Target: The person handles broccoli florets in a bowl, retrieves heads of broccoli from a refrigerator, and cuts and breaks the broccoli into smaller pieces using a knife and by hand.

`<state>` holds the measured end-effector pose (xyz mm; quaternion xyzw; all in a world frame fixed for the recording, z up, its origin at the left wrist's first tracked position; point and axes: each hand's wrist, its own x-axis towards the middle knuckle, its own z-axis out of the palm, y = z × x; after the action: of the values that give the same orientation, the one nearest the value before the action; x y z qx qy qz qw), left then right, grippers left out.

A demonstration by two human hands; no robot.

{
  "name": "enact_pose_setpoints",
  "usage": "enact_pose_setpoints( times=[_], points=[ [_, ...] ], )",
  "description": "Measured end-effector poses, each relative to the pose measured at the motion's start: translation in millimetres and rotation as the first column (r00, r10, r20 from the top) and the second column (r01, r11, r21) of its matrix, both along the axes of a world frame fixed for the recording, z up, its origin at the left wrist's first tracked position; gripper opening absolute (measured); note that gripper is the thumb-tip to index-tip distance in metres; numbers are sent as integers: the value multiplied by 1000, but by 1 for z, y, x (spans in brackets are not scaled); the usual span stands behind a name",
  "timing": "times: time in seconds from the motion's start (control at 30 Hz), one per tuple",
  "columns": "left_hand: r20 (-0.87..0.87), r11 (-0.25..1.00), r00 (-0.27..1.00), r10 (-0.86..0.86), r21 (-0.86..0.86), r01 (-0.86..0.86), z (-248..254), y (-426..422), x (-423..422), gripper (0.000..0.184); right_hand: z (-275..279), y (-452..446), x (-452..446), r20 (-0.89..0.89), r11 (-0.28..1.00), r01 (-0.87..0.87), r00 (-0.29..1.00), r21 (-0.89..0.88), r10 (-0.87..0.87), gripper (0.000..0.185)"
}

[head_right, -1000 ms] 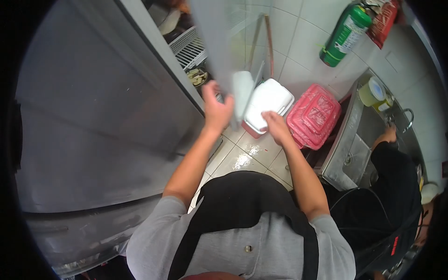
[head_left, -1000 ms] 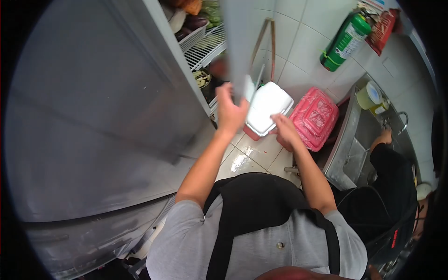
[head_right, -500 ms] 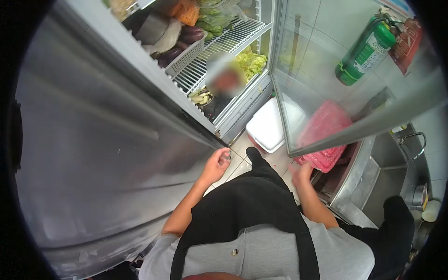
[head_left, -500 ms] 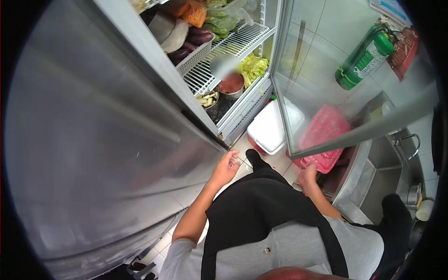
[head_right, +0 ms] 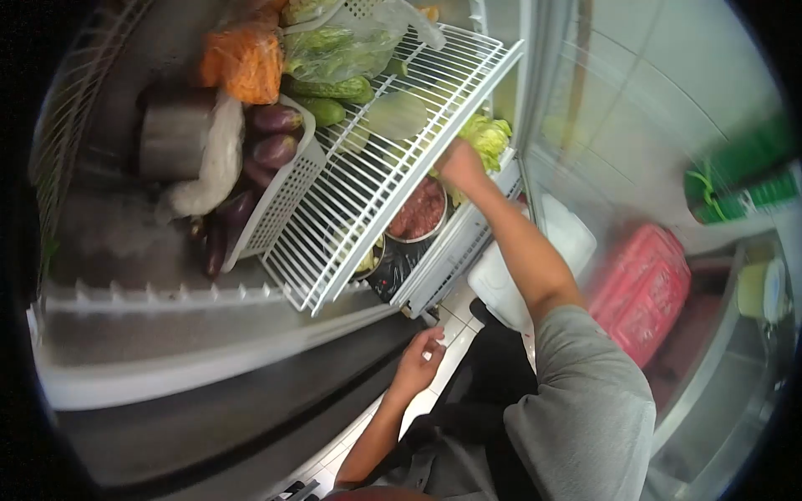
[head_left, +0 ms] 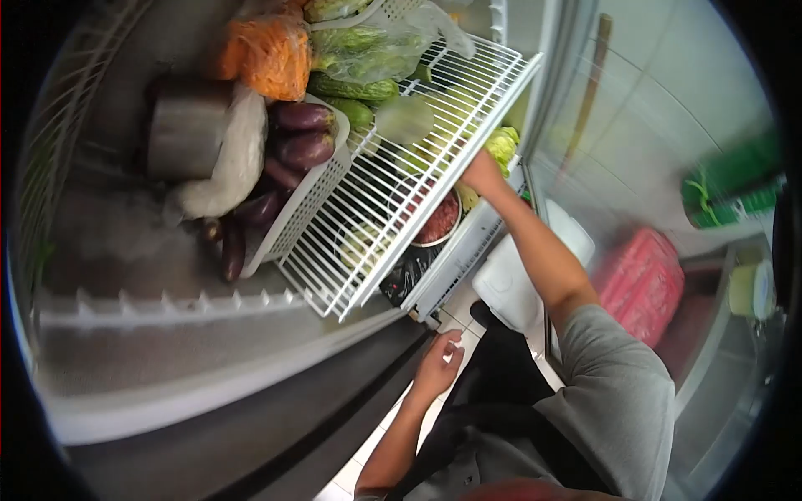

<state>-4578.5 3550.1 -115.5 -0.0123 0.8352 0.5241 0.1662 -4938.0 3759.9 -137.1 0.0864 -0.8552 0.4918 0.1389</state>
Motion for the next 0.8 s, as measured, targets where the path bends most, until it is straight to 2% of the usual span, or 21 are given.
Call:
enact_pose_setpoints(
  times=[0.03, 0.07, 0.13, 0.17, 0.3, 0.37, 0.4, 0.53, 0.6, 0.67, 0.7, 0.73, 0.77, 0.8],
  points=[
    [75, 999, 997, 31, -24, -29, -6, 3, -6, 34, -4, 2, -36, -117, 995, -44, 993, -95, 32, 40],
    [98, 998, 993, 62, 21, -64, -26, 4, -7, 32, -9, 5, -68, -196, 991, -73, 979, -114, 50, 40],
    [100, 984, 988, 121, 121, -132, -37, 12, -19, 30, -25, 8, -118, -93, 996, 8, 996, 92, 0, 41],
    [102, 985, 986, 130, 104, -141, -44, 15, -26, 29, -36, 11, -135, -29, 982, 26, 999, 185, -21, 42],
    [103, 964, 972, 213, 137, -226, -50, 28, -63, 28, -78, 25, -170, 132, 916, -2, 990, 401, -56, 43],
    [15, 958, 975, 223, 182, -222, -62, 30, -86, 24, -92, 28, -174, 154, 904, -13, 986, 427, -59, 44],
    [24, 956, 973, 231, 178, -232, -61, 34, -100, 24, -95, 29, -174, 156, 903, -16, 986, 430, -57, 45],
    [-75, 846, 929, 362, 446, -294, -36, 57, -168, 18, -103, 35, -170, 150, 907, -28, 988, 420, -39, 46],
    [-123, 846, 922, 366, 456, -275, -34, 58, -198, 20, -103, 36, -168, 140, 910, -35, 990, 413, -26, 47],
    [-23, 839, 898, 440, 368, -402, -29, 49, -226, 24, -101, 38, -166, 132, 914, -37, 991, 404, -18, 48],
    [-91, 793, 865, 493, 456, -404, -39, 42, -243, 31, -100, 37, -165, 128, 916, -38, 992, 400, -14, 49],
    [-69, 687, 851, 521, 626, -370, -45, 33, -260, 39, -99, 36, -164, 128, 917, -45, 992, 397, -7, 49],
    [-41, 554, 842, 538, 770, -317, -50, 24, -278, 46, -96, 33, -164, 127, 916, -51, 992, 398, 0, 50],
    [63, 308, 869, 491, 921, -240, -47, 17, -294, 55, -95, 30, -163, 129, 916, -58, 992, 397, 7, 50]
  ],
)
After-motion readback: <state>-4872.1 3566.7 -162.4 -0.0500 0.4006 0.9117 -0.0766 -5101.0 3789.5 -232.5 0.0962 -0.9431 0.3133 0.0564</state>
